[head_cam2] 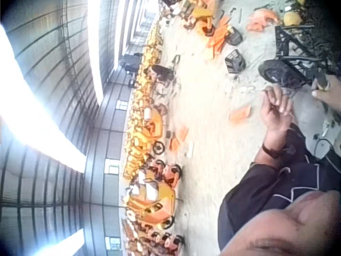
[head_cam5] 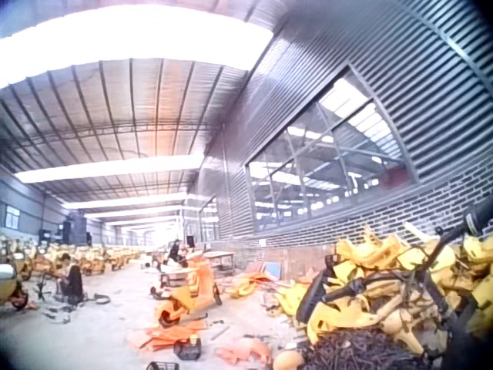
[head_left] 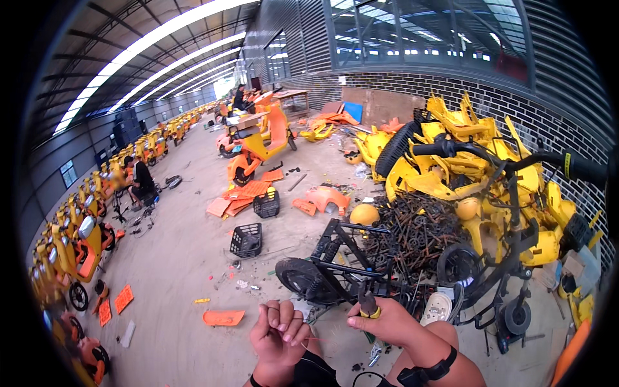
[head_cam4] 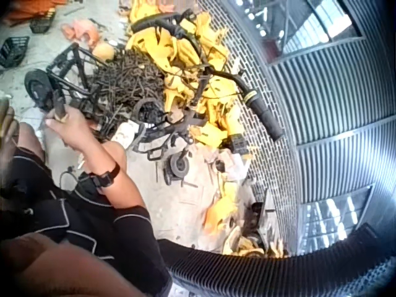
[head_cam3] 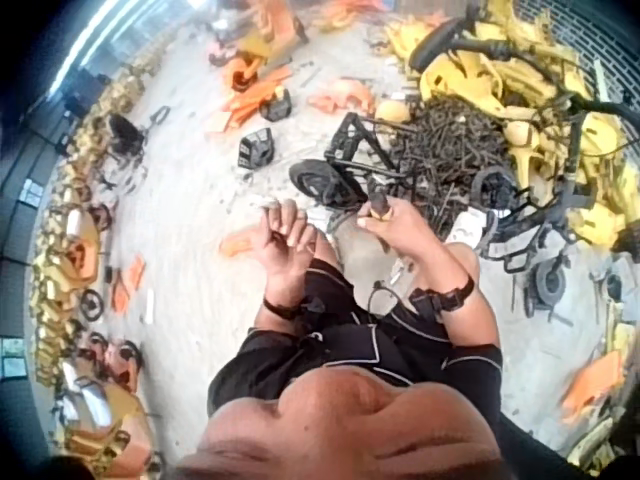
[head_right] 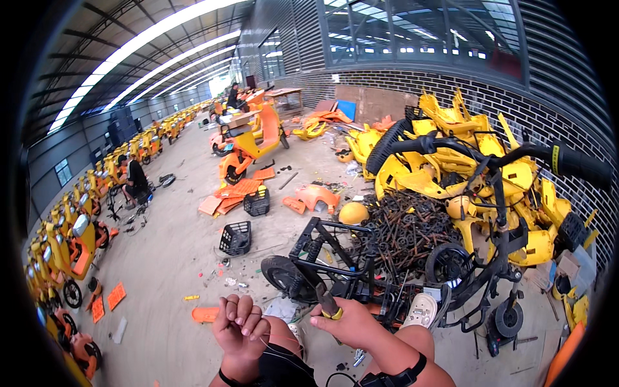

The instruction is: The person uses pliers to cut a wire tie on a motorcycle frame and then pulls the wire free by hand.

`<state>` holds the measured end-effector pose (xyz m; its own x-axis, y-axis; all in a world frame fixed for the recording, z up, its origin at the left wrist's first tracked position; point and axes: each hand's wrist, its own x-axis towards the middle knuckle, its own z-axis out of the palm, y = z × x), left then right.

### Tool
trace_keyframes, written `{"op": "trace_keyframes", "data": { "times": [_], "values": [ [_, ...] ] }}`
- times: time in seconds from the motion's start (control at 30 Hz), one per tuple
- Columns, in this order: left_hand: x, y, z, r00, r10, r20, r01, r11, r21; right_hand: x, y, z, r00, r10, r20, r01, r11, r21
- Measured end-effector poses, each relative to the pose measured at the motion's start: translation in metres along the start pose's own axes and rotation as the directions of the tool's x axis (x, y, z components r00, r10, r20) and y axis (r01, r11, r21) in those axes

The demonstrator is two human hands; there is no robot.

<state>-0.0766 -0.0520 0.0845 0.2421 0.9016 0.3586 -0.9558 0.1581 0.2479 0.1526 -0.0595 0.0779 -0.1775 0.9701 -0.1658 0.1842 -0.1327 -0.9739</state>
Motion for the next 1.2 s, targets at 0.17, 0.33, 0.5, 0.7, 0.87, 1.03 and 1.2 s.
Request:
{"op": "trace_keyframes", "data": {
  "times": [0.17,0.33,0.5,0.7,0.87,1.03,1.2],
  "values": [
    [0.0,0.002,-0.001,1.0,-0.008,-0.017,0.01,0.998,0.064,-0.001,-0.002,0.008,0.995,-0.079,-0.066,0.072,0.992,-0.107],
    [-0.001,0.005,0.001,0.999,0.028,0.024,-0.03,0.995,0.093,0.002,0.002,0.01,0.912,-0.409,-0.027,0.405,0.91,-0.087],
    [-0.001,0.012,0.004,0.996,0.079,0.031,-0.081,0.994,0.08,-0.002,-0.011,0.003,0.993,-0.12,0.023,0.118,0.992,0.045],
    [-0.001,0.009,0.007,0.992,0.127,-0.014,-0.123,0.983,0.139,-0.004,-0.011,0.002,0.993,-0.112,0.024,0.109,0.989,0.098],
    [0.005,0.004,0.01,0.99,0.137,0.034,-0.14,0.98,0.138,-0.005,-0.01,-0.004,0.963,-0.234,0.131,0.232,0.972,0.033],
    [0.006,0.0,0.008,0.98,0.159,0.118,-0.177,0.971,0.16,-0.005,-0.006,-0.009,0.974,-0.205,0.096,0.201,0.978,0.049],
    [0.006,-0.009,0.005,0.986,0.135,0.095,-0.149,0.975,0.163,0.002,0.0,-0.016,0.979,-0.201,-0.032,0.203,0.968,0.149]
  ]
}}
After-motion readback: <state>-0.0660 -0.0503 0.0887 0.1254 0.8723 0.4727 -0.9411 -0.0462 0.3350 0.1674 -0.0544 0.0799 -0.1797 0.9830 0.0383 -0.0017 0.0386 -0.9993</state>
